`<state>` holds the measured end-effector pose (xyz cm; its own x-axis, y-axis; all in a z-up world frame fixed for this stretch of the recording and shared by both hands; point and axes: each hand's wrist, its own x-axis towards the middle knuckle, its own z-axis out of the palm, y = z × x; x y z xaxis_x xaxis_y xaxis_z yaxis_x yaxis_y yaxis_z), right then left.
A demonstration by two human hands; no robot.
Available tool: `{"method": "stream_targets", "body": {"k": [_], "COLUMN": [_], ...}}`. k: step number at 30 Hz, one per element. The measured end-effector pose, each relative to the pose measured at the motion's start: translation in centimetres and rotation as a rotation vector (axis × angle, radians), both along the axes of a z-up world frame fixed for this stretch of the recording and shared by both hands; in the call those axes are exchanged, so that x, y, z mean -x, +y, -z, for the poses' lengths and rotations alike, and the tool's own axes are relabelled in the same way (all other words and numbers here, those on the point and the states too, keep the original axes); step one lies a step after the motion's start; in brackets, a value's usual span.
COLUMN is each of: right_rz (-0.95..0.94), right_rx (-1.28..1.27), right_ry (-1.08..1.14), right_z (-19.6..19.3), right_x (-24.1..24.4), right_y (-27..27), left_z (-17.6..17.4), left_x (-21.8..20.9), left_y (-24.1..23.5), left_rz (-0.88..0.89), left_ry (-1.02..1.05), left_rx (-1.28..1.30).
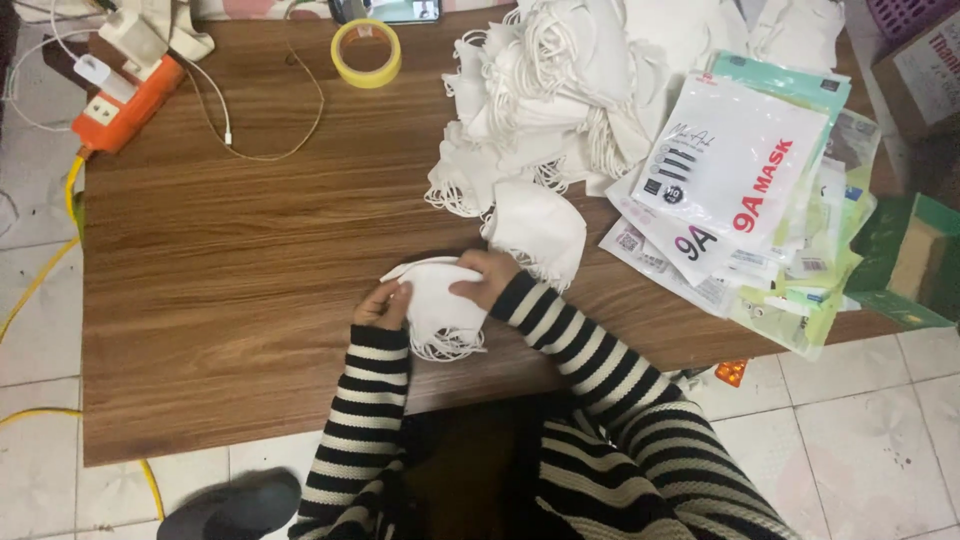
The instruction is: Folding white face masks and stacking them on a wooden table in a factory setting.
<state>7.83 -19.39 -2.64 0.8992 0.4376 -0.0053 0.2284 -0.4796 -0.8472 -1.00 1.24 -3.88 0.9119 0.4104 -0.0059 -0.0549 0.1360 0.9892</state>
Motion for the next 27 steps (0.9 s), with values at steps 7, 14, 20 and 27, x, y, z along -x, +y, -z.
{"method": "stream_targets", "body": {"k": [7, 14, 20, 27], "right_rz": [0.15, 0.322, 0.33, 0.388], "right_rx": [-0.21, 0.653, 0.686, 0.647], "right_ry": [-0.392, -0.194, -0.182, -0.728], "right_z": [-7.4, -8.4, -8.7, -5.8], "right_x": [0.2, -3.2, -3.2, -3.4], "right_y": [-3.3, -8.6, -8.4, -9.2], "left_z": [1.9, 0.2, 0.7, 0.4], "left_x": [-0.7, -0.3, -0.3, -0.3], "left_y": [0.7, 0.3, 0.4, 0.3], "left_rz": [-0.015, -0.029, -0.033, -0.018], "left_ry": [0.033, 0.026, 0.026, 0.098], "left_rx": [0.086, 0.123, 0.126, 0.094]}}
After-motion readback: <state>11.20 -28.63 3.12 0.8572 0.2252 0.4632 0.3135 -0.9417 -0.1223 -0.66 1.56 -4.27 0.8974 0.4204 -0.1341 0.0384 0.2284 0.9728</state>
